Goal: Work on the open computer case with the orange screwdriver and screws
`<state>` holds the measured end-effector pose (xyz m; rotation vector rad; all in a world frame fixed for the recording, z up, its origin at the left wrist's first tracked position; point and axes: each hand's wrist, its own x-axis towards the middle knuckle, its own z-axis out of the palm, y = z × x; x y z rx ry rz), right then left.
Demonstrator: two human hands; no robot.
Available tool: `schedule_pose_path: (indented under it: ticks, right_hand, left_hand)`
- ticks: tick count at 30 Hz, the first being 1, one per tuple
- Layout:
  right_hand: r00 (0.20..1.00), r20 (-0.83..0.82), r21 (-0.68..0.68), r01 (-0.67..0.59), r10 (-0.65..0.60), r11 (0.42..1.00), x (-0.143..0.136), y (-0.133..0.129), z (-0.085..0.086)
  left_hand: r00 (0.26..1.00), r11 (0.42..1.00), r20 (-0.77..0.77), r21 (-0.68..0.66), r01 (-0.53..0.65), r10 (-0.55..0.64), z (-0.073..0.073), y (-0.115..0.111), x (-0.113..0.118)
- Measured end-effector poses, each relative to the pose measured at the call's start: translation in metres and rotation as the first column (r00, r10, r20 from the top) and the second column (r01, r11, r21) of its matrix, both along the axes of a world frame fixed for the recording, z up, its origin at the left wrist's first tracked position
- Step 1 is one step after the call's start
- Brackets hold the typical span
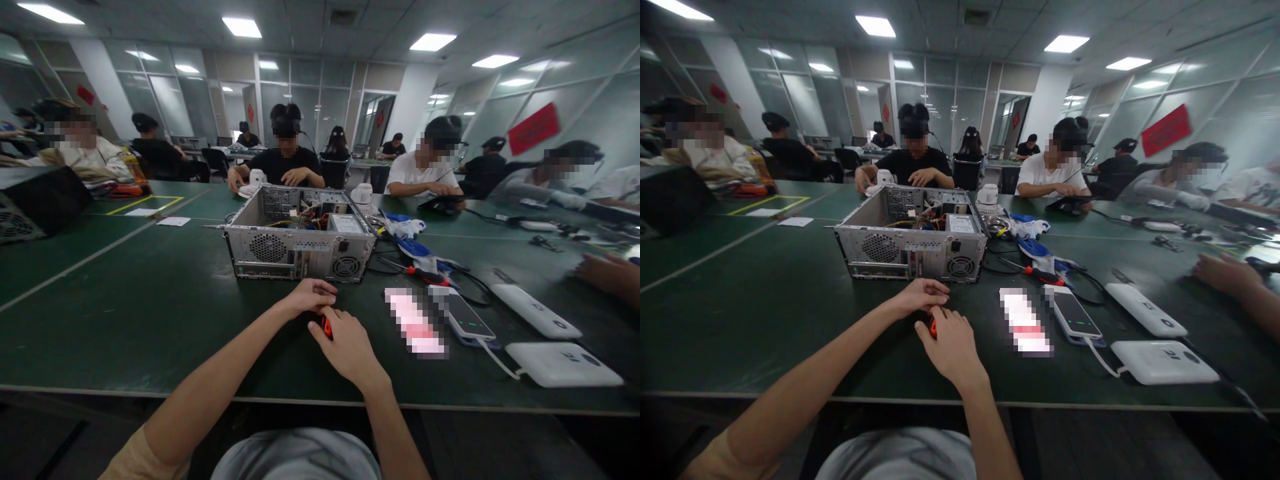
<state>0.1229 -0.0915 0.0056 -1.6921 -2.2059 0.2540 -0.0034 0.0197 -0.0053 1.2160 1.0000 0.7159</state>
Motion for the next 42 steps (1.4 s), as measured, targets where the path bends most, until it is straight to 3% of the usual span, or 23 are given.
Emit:
schedule_pose_path:
  ticks: [3, 9, 17, 23, 25, 27, 29, 31, 33, 42]
  right_hand:
    - [1.0, -0.017, -0.017, -0.007, 0.006, 1.0, 0.0, 0.0, 0.003]
    - [0.992, -0.068, -0.071, 0.098, -0.103, 0.993, 0.008, 0.003, 0.005]
    - [0.981, -0.123, -0.064, 0.143, -0.15, 0.988, 0.009, 0.001, 0.005]
    - [0.945, -0.182, -0.118, 0.253, -0.271, 0.96, 0.005, 0.003, 0.002]
    - [0.933, -0.216, -0.121, 0.267, -0.288, 0.956, 0.004, 0.004, 0.002]
    - [0.925, -0.237, -0.11, 0.278, -0.296, 0.954, 0.003, 0.005, 0.001]
    - [0.921, -0.238, -0.099, 0.294, -0.309, 0.951, 0.003, 0.005, 0.001]
    - [0.92, -0.222, -0.092, 0.309, -0.322, 0.947, 0.004, 0.006, 0.0]
    - [0.925, -0.202, -0.087, 0.311, -0.322, 0.947, 0.004, 0.007, 0.0]
    - [0.964, -0.038, 0.055, 0.266, -0.264, 0.963, 0.001, 0.003, 0.001]
  left_hand:
    - [1.0, 1.0, 0.029, -0.004, 0.006, -0.006, 0.0, -0.001, 0.001]
    - [0.999, 0.998, -0.047, 0.061, -0.016, 0.018, 0.008, -0.009, 0.009]
    - [0.928, 0.962, -0.365, 0.271, 0.037, 0.067, 0.012, -0.005, -0.011]
    - [0.734, 0.849, -0.61, 0.521, 0.085, 0.3, 0.007, -0.001, -0.019]
    - [0.707, 0.809, -0.63, 0.57, 0.141, 0.32, 0.006, -0.004, -0.016]
    - [0.732, 0.794, -0.614, 0.583, 0.17, 0.294, 0.006, -0.006, -0.011]
    - [0.801, 0.845, -0.557, 0.518, 0.13, 0.218, 0.006, -0.009, -0.006]
    - [0.881, 0.928, -0.457, 0.366, 0.064, 0.12, 0.007, -0.01, -0.002]
    - [0.929, 0.973, -0.364, 0.229, 0.017, 0.07, 0.009, -0.012, 0.001]
    - [0.997, 0.999, -0.069, -0.019, -0.034, 0.032, 0.009, -0.014, 0.004]
